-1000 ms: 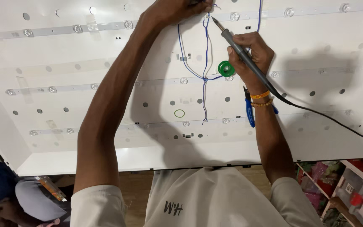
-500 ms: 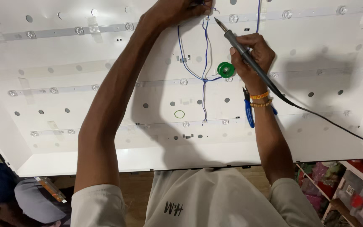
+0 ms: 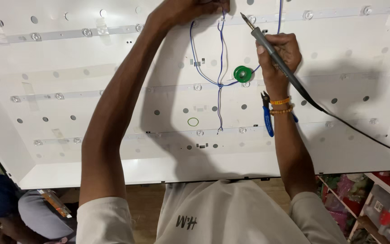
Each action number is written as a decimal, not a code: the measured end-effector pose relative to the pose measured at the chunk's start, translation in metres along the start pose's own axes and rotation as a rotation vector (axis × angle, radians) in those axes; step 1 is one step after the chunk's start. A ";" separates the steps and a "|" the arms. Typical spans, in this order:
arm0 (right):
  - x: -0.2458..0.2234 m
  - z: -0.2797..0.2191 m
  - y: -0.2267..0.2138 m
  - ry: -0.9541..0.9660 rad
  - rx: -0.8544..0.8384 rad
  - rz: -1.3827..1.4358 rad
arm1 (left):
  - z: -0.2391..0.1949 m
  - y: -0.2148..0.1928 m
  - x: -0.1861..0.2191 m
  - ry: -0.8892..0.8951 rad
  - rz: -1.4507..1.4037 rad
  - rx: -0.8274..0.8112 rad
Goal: The person uses a soldering iron and pliers to strip, twist, and solder blue wires to LED strips mounted on a white panel. They repeatedly cut wire ends, twist strands, and apply solder to secure connections along the LED strips.
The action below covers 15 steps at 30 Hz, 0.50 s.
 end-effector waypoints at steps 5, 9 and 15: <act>-0.004 0.000 0.000 -0.019 -0.005 -0.033 | 0.003 0.003 -0.005 -0.104 0.124 -0.110; -0.003 0.000 0.000 0.004 0.003 -0.047 | 0.000 -0.004 0.000 -0.142 0.124 -0.089; 0.001 0.000 -0.002 -0.001 0.020 -0.020 | -0.001 -0.013 0.022 -0.067 0.135 -0.117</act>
Point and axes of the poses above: each hand's wrist, its own z-axis towards the middle knuckle, its own y-axis out of the palm, x = y × z, the point moved 7 cm from there along z, towards the middle knuckle, and after that the axes turned 6 degrees about z, right-handed, at the moved point
